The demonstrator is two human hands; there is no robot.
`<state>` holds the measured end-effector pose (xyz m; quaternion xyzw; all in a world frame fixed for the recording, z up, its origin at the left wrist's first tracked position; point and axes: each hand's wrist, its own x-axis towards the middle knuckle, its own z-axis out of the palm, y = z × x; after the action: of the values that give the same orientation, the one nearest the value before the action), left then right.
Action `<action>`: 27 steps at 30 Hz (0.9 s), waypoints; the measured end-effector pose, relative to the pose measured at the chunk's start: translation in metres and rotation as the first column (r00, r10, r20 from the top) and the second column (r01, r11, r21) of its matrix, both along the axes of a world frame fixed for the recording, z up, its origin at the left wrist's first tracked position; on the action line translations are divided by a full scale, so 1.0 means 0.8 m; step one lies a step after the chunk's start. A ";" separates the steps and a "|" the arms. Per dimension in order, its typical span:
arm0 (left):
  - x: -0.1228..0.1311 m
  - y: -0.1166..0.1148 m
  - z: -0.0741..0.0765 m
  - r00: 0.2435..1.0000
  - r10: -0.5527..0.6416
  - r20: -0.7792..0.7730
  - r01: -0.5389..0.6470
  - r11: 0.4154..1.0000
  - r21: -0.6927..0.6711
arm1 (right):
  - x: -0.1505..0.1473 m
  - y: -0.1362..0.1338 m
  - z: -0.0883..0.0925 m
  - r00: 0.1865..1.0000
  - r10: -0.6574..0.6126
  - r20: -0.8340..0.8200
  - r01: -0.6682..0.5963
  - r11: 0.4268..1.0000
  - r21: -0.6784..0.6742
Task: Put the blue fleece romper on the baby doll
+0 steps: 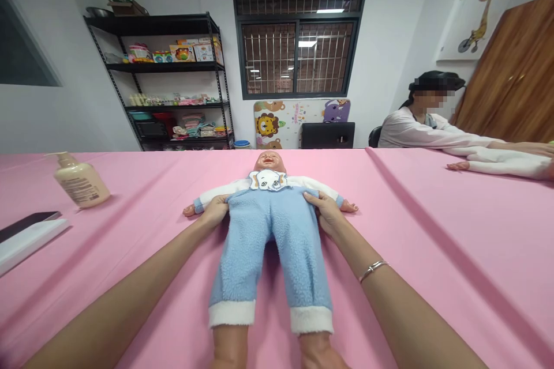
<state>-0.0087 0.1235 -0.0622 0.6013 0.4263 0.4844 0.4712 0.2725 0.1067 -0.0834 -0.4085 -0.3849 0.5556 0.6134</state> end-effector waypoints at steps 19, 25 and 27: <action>-0.009 0.013 -0.010 0.979 0.148 -0.137 -0.117 0.971 0.206 | -0.004 0.000 0.001 0.640 -0.389 0.662 0.176 0.913 0.367; -0.010 0.010 -0.014 0.920 0.263 -0.290 -0.142 0.915 0.379 | -0.073 -0.091 0.090 0.519 -0.502 0.692 0.007 0.812 0.584; -0.010 0.011 -0.015 0.925 0.247 -0.289 -0.126 0.917 0.380 | -0.106 -0.140 0.115 0.433 -0.304 0.849 -0.418 0.766 0.488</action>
<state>-0.0169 0.1321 -0.0742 0.7050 0.4610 0.4883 0.2278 0.1876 -0.0056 0.0086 -0.3894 -0.8280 0.1054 0.3894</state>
